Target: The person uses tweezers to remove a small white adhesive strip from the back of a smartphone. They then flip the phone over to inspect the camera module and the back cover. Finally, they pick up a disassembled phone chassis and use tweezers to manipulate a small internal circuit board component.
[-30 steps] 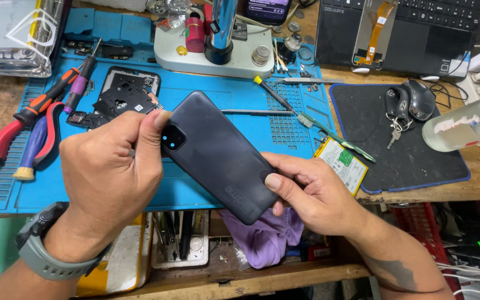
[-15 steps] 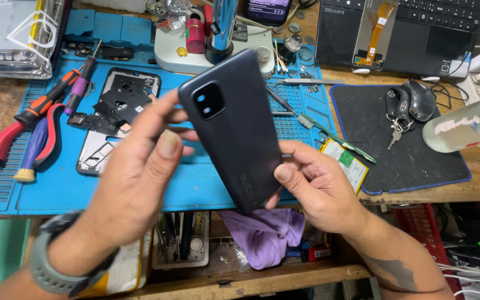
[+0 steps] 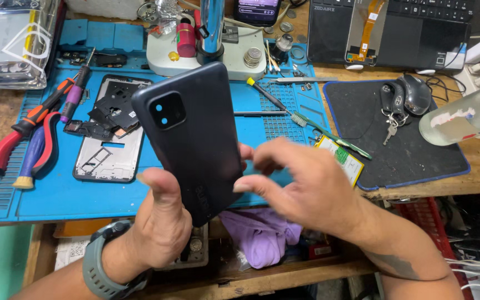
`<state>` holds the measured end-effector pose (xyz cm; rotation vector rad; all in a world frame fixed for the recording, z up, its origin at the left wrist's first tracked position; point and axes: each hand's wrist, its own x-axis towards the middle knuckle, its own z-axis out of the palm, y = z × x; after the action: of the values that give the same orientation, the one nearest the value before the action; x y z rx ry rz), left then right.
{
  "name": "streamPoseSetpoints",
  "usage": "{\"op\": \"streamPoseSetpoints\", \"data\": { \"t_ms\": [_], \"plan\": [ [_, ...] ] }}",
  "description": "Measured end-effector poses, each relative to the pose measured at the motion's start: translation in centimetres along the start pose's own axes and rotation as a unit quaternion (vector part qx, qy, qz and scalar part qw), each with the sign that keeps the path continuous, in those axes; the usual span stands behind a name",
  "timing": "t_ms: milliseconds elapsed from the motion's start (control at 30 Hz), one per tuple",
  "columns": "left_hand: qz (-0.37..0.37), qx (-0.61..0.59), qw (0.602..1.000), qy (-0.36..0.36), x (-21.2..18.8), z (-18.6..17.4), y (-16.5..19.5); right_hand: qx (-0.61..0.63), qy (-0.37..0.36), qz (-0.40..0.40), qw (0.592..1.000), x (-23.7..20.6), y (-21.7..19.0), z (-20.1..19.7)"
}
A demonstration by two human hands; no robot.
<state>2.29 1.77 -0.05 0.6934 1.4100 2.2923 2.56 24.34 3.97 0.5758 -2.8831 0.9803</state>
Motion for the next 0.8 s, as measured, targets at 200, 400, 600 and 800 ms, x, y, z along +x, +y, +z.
{"op": "streamPoseSetpoints", "data": {
  "t_ms": [200,400,600,800],
  "plan": [
    [0.003,0.201,0.977,-0.068,-0.2,-0.7,0.9,0.007,0.174,-0.301,0.938,1.6,-1.4,-2.6],
    [0.028,0.279,0.952,-0.119,-0.4,-0.7,1.3,0.078,0.087,-0.310,0.944,1.8,-2.0,-2.5],
    [0.029,0.296,0.947,-0.118,-0.3,-0.8,1.5,0.092,0.102,-0.320,0.937,1.5,-1.9,-2.0],
    [0.008,0.314,0.940,-0.131,-0.5,-0.8,1.1,0.071,0.109,-0.357,0.925,1.5,-1.4,-1.8]
  ]
}}
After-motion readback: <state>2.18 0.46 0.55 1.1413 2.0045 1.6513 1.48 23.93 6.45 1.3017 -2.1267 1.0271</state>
